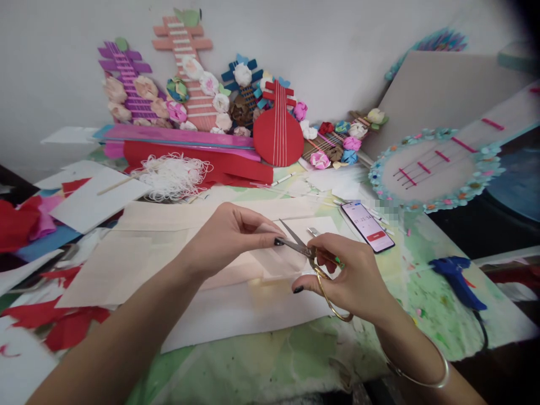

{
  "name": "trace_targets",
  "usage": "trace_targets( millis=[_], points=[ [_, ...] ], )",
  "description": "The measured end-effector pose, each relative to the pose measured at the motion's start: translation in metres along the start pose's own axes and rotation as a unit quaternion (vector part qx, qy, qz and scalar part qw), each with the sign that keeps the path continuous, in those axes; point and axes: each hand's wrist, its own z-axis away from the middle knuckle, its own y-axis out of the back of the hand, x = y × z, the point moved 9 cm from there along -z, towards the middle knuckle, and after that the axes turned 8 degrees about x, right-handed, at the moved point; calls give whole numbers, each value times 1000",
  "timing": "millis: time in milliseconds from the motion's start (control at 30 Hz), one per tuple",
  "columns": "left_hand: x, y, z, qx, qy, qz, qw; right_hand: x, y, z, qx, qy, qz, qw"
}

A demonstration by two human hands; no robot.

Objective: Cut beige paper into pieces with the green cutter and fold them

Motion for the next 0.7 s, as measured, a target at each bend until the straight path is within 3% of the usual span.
trace_targets(
  millis=[200, 700],
  points=[
    [-2, -3, 2, -17, 1, -3, 1000, -6, 1, 1, 16, 43, 3, 999],
    [-3, -2, 2, -4, 8, 0, 1000, -7, 3, 3, 29, 38, -13, 999]
  ],
)
